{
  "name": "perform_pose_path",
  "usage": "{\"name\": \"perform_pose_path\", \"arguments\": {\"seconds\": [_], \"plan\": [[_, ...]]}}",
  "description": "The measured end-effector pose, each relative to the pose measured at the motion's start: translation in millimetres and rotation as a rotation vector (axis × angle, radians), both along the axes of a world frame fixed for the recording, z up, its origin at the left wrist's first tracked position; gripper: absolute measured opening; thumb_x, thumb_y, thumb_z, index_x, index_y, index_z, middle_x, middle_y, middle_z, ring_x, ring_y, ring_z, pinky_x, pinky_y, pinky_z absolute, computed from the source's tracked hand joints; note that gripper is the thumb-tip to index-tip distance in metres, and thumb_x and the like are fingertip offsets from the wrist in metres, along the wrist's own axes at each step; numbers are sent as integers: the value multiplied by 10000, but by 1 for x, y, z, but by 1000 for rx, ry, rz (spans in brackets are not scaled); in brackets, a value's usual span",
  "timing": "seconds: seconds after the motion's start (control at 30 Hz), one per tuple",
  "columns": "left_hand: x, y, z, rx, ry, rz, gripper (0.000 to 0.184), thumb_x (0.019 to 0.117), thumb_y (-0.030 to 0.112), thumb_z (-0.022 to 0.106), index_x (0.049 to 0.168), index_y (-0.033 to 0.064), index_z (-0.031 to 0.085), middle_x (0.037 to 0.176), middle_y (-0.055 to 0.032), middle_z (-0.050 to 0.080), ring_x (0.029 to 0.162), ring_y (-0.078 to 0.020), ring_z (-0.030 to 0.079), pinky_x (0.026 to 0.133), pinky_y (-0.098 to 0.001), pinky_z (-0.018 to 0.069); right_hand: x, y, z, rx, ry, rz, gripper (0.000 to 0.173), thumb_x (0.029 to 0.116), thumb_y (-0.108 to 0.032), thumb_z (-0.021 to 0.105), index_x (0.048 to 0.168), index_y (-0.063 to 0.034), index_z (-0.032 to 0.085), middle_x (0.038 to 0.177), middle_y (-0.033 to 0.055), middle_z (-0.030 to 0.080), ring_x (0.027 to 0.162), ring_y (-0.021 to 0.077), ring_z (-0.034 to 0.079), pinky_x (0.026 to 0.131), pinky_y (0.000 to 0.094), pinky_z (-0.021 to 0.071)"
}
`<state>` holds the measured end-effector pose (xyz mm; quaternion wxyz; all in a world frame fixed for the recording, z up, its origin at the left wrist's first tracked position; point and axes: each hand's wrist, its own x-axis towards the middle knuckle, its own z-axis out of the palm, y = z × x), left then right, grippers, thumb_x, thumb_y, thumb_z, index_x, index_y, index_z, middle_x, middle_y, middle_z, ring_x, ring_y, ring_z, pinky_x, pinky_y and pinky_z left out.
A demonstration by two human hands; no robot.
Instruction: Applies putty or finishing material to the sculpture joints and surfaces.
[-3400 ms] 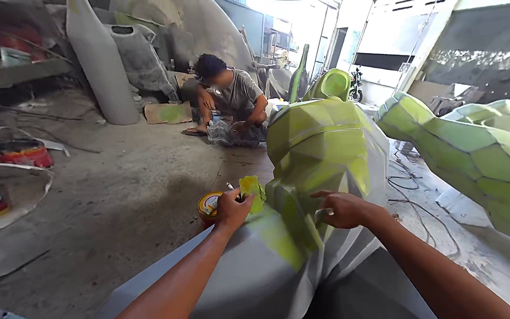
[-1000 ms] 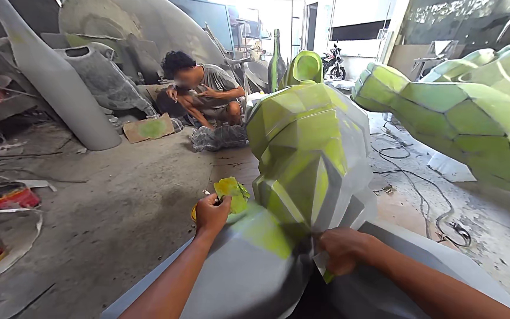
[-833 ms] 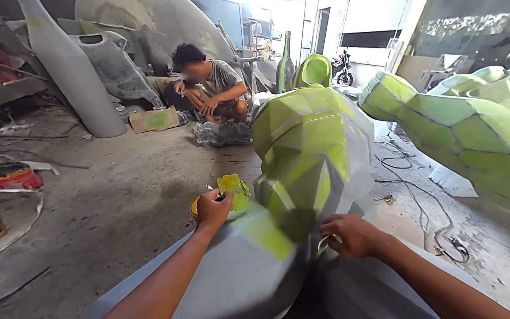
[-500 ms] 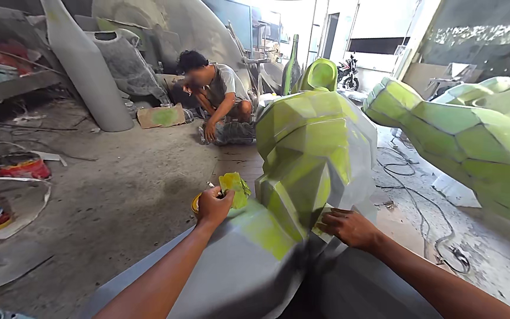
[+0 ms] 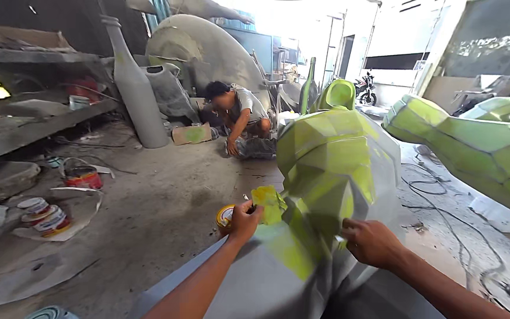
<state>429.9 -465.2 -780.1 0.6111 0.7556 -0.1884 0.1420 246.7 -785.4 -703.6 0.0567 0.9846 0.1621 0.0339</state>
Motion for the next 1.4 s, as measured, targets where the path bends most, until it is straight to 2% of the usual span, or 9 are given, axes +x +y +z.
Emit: {"name": "perform_pose_path", "arguments": {"seconds": [0.1,0.17,0.23,0.5,0.83,0.97,1.13,1.27,1.4], "plan": [[2,-4,0,-138,64,-122,170,947,112,614,831,58,726,692,-32,658,633,-120,615,612,-300,513,28,23,5,409,-327,-37,242,972,-294,572,1102,-192,749,990,18,713,823,196,703,680,470,596],[5,-4,-3,-240,170,-225,179,947,123,596,874,29,729,771,-74,695,726,-165,670,699,-344,571,51,42,5,567,-440,-31,316,984,-248,573,1262,-253,724,991,-9,696,843,139,681,707,416,600],[3,-5,0,-334,275,-309,175,930,126,583,890,17,713,811,-96,703,770,-193,694,739,-377,597,70,54,3,620,-469,-27,377,993,-211,570,1341,-295,686,1035,-18,677,866,118,669,723,389,602],[-14,-12,19,-479,502,-418,186,995,90,505,978,8,671,907,-115,719,850,-198,713,811,-385,610,83,53,-32,650,-341,126,322,1028,-242,548,1280,-358,711,1166,-87,687,1040,59,659,876,374,594],[-3,-15,20,-619,454,-225,202,1040,109,498,918,48,647,900,-78,705,833,-174,696,776,-362,601,28,23,-16,233,-246,149,319,1007,-252,534,1280,-305,692,1124,-18,714,1025,157,687,857,406,584],[-2,-19,16,-382,293,-33,230,1007,140,618,802,54,675,724,-53,639,644,-147,589,598,-327,503,10,-35,18,174,-348,-39,410,968,-180,586,1348,-303,679,1101,8,729,933,205,721,766,485,612],[-16,-22,19,27,-18,13,158,937,215,646,807,144,703,594,30,588,501,-93,549,478,-314,476,21,-101,37,-186,-394,339,318,932,-77,616,1187,-208,753,1238,2,717,1269,170,626,1131,417,482],[-16,-26,12,105,-88,2,176,909,270,624,774,168,672,564,55,535,473,-75,508,445,-289,432,42,-113,44,-344,-339,531,304,1003,-53,559,1219,-177,733,1317,16,689,1361,192,561,1192,429,420],[-16,-25,12,118,-66,-4,176,910,261,648,760,171,671,558,58,543,469,-69,509,444,-284,433,62,-119,56,-480,-274,556,351,957,2,586,1238,-152,729,1330,43,684,1379,221,545,1203,433,398]]}}
